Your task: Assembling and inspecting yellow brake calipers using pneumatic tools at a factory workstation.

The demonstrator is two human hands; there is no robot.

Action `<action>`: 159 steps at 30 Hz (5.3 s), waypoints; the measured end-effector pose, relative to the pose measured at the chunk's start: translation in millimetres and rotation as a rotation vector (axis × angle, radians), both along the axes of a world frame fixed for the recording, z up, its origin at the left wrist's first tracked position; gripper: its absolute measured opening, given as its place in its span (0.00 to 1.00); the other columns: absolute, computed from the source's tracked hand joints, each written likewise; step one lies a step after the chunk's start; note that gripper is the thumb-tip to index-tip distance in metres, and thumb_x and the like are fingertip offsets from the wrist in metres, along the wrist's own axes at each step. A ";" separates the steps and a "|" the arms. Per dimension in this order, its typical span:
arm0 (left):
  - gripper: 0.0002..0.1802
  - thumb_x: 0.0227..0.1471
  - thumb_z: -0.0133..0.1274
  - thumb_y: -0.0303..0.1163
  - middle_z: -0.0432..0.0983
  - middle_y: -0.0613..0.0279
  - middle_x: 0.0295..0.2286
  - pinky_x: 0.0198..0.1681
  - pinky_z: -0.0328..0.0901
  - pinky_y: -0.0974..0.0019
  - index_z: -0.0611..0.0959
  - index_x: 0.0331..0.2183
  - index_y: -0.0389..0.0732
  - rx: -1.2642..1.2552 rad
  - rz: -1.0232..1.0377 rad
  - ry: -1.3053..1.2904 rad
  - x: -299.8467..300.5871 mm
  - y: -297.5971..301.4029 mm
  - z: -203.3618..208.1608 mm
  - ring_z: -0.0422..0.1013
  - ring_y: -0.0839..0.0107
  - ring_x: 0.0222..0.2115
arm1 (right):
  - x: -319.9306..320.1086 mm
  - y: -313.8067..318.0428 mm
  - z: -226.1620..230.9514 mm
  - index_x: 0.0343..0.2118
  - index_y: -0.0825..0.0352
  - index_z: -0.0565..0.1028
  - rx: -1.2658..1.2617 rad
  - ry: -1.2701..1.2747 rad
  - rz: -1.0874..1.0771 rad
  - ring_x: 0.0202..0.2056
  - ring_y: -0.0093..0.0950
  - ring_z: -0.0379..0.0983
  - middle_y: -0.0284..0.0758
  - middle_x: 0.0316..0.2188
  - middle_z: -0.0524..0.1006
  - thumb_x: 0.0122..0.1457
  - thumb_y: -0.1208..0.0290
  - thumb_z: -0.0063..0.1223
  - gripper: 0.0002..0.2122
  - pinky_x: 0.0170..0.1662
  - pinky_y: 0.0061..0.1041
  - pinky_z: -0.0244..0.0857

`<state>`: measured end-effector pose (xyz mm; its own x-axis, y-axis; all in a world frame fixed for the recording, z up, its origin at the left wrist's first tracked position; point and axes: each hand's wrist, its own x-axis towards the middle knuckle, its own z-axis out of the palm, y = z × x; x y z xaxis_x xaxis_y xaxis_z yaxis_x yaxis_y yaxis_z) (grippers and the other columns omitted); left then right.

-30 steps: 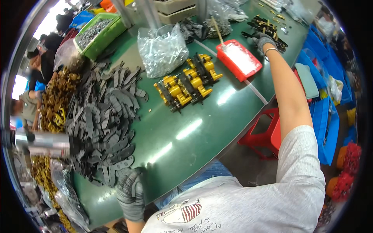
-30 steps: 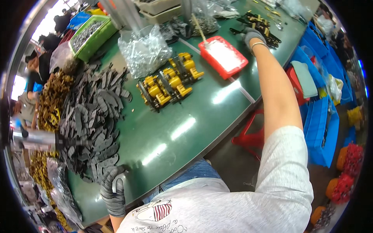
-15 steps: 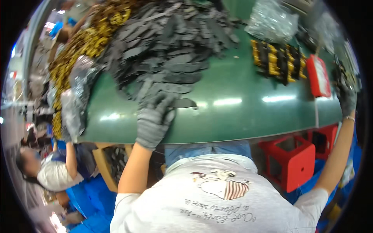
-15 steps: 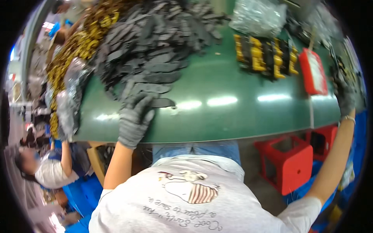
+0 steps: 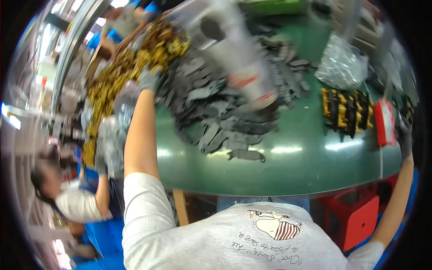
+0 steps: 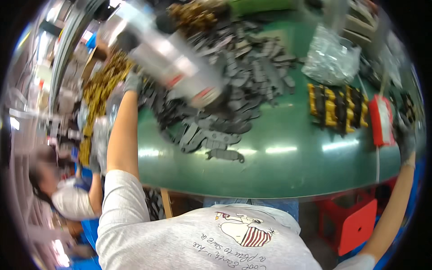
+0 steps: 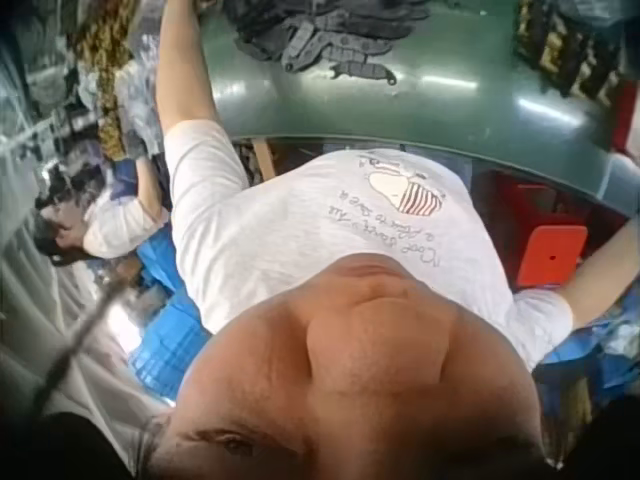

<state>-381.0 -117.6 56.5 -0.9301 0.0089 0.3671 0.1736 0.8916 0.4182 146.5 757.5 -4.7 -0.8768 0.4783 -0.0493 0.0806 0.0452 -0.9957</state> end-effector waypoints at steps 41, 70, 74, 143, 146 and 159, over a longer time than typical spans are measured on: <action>0.12 0.48 0.51 0.22 0.72 0.61 0.37 0.40 0.66 0.64 0.75 0.38 0.43 0.844 -0.351 0.206 130.6 -83.1 27.8 0.68 0.65 0.38 | -12.7 -153.6 82.9 0.38 0.64 0.73 -0.215 -0.191 -0.435 0.27 0.18 0.74 0.28 0.30 0.77 0.56 0.71 0.45 0.09 0.16 0.15 0.58; 0.17 0.40 0.51 0.22 0.70 0.57 0.39 0.48 0.62 0.58 0.81 0.35 0.49 0.345 -1.053 0.012 369.8 167.6 -62.1 0.66 0.56 0.44 | -76.7 -466.8 44.7 0.40 0.67 0.71 -0.452 -0.118 0.337 0.17 0.21 0.66 0.35 0.23 0.73 0.51 0.70 0.54 0.14 0.18 0.13 0.59; 0.20 0.36 0.55 0.24 0.68 0.57 0.42 0.51 0.60 0.58 0.80 0.37 0.50 0.371 -1.034 -0.061 370.1 164.9 -60.1 0.63 0.55 0.47 | -77.2 -479.9 54.4 0.38 0.67 0.72 -0.489 -0.200 0.315 0.21 0.21 0.71 0.35 0.22 0.75 0.51 0.71 0.52 0.11 0.19 0.13 0.62; 0.16 0.54 0.46 0.37 0.74 0.54 0.36 0.45 0.64 0.66 0.74 0.42 0.37 0.276 -0.744 -0.786 351.9 210.0 -31.8 0.70 0.67 0.40 | -67.3 -483.4 49.6 0.47 0.72 0.66 -0.459 -0.660 0.502 0.30 0.26 0.75 0.40 0.33 0.75 0.56 0.53 0.47 0.25 0.22 0.17 0.68; 0.17 0.54 0.46 0.37 0.74 0.53 0.36 0.45 0.64 0.66 0.73 0.43 0.37 0.266 -0.752 -0.793 351.6 210.9 -29.9 0.70 0.67 0.40 | -68.4 -479.8 49.2 0.47 0.73 0.66 -0.466 -0.681 0.510 0.31 0.26 0.75 0.41 0.33 0.75 0.56 0.53 0.47 0.25 0.23 0.17 0.69; 0.23 0.51 0.51 0.35 0.71 0.57 0.41 0.46 0.63 0.67 0.69 0.48 0.38 0.783 -0.754 -0.794 367.0 188.5 -41.9 0.67 0.68 0.42 | -59.8 -489.6 35.0 0.44 0.70 0.70 -0.067 -0.279 0.402 0.33 0.24 0.74 0.37 0.32 0.76 0.55 0.65 0.52 0.17 0.35 0.20 0.69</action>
